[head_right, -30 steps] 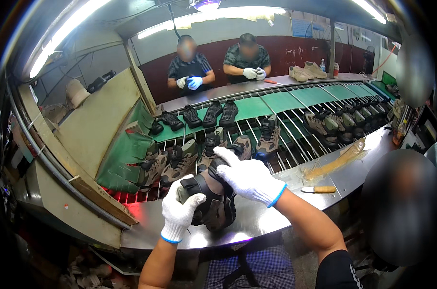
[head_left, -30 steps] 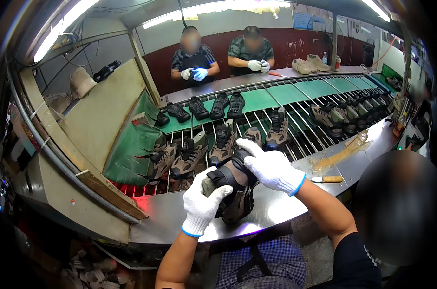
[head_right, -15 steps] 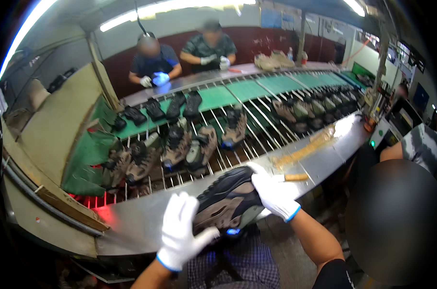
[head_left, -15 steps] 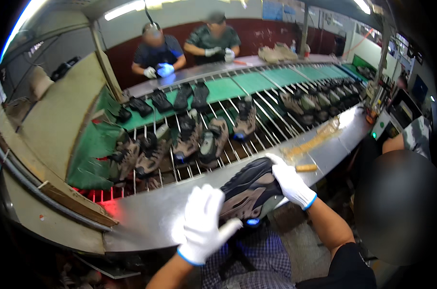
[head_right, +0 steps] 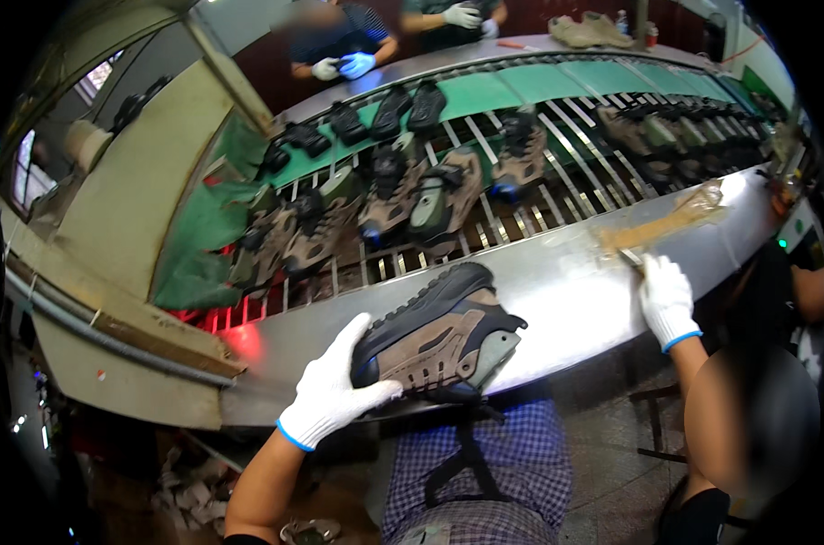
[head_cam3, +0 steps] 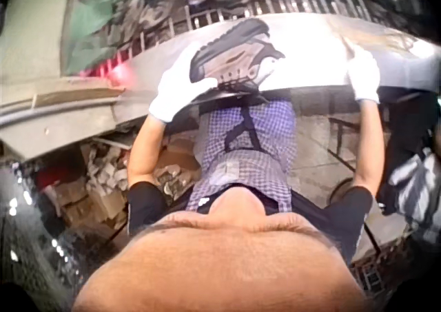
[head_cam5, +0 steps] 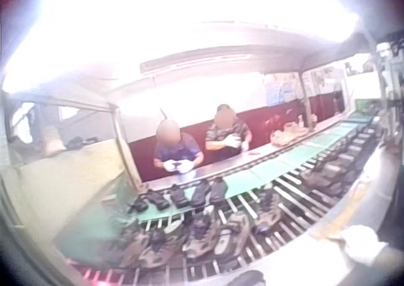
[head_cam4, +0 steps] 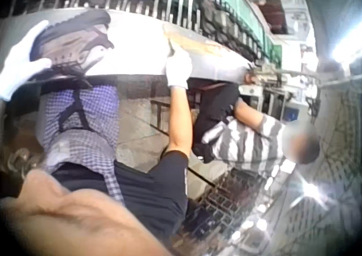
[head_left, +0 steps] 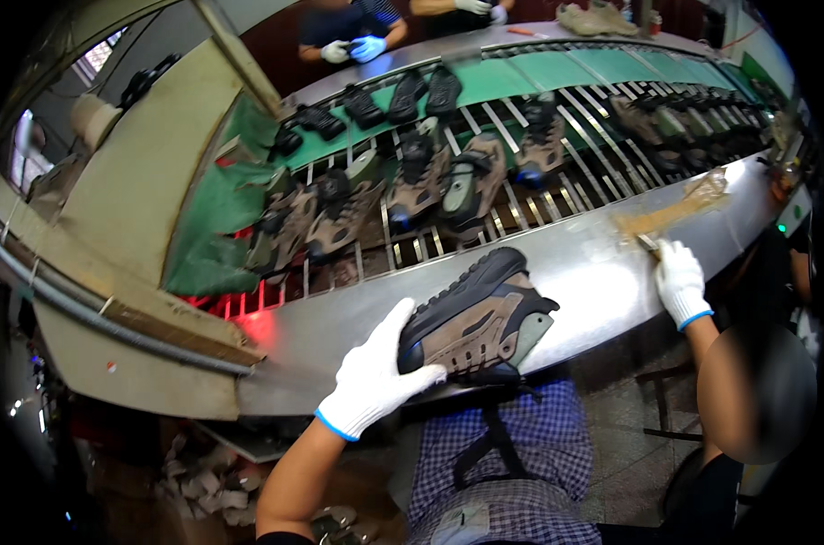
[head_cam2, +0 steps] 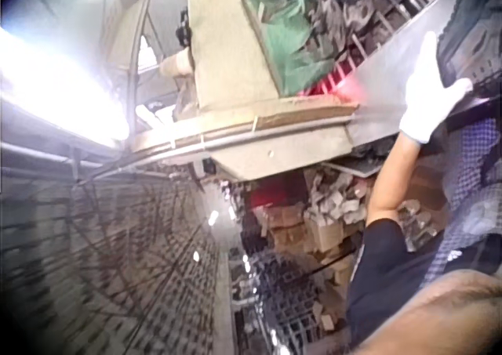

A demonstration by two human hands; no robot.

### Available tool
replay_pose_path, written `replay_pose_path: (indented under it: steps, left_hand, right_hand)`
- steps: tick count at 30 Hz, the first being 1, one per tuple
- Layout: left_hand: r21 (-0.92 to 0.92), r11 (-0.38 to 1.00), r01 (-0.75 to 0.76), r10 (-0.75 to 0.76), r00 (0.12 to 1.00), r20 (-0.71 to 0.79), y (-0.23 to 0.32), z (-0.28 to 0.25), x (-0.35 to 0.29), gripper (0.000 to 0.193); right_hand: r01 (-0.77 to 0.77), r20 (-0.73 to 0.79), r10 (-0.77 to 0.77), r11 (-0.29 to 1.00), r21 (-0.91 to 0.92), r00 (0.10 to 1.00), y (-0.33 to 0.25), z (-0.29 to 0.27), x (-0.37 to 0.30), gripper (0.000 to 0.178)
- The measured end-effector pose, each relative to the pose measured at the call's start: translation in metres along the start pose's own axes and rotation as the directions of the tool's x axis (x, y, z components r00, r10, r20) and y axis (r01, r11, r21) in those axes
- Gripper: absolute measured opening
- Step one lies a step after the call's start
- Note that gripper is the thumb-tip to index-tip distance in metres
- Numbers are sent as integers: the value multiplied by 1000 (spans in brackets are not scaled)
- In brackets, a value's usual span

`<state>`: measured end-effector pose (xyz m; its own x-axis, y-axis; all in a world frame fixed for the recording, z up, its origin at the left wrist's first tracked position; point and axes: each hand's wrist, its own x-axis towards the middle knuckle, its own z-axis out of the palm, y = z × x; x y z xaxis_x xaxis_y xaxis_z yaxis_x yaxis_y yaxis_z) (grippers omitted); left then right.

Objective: The person cleans and handles shoes on a conveyor belt assembly line while other workers perform similar tasks across the table.

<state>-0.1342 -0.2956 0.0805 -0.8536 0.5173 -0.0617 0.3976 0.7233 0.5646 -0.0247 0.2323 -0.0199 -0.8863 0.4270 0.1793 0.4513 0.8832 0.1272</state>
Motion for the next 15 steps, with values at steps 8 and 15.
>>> replay_pose_path:
  steps: [8,15]
  left_hand:
    - [-185,979,82,-75,996,48,-7,-1,12,72]
    - [-273,959,-77,56,995,-86,-16,19,10,41]
  right_hand:
    - [318,54,-547,562,764,835,-179,-135,-43,41]
    - [395,145,-702,544,740,697,-228,-159,-60,31]
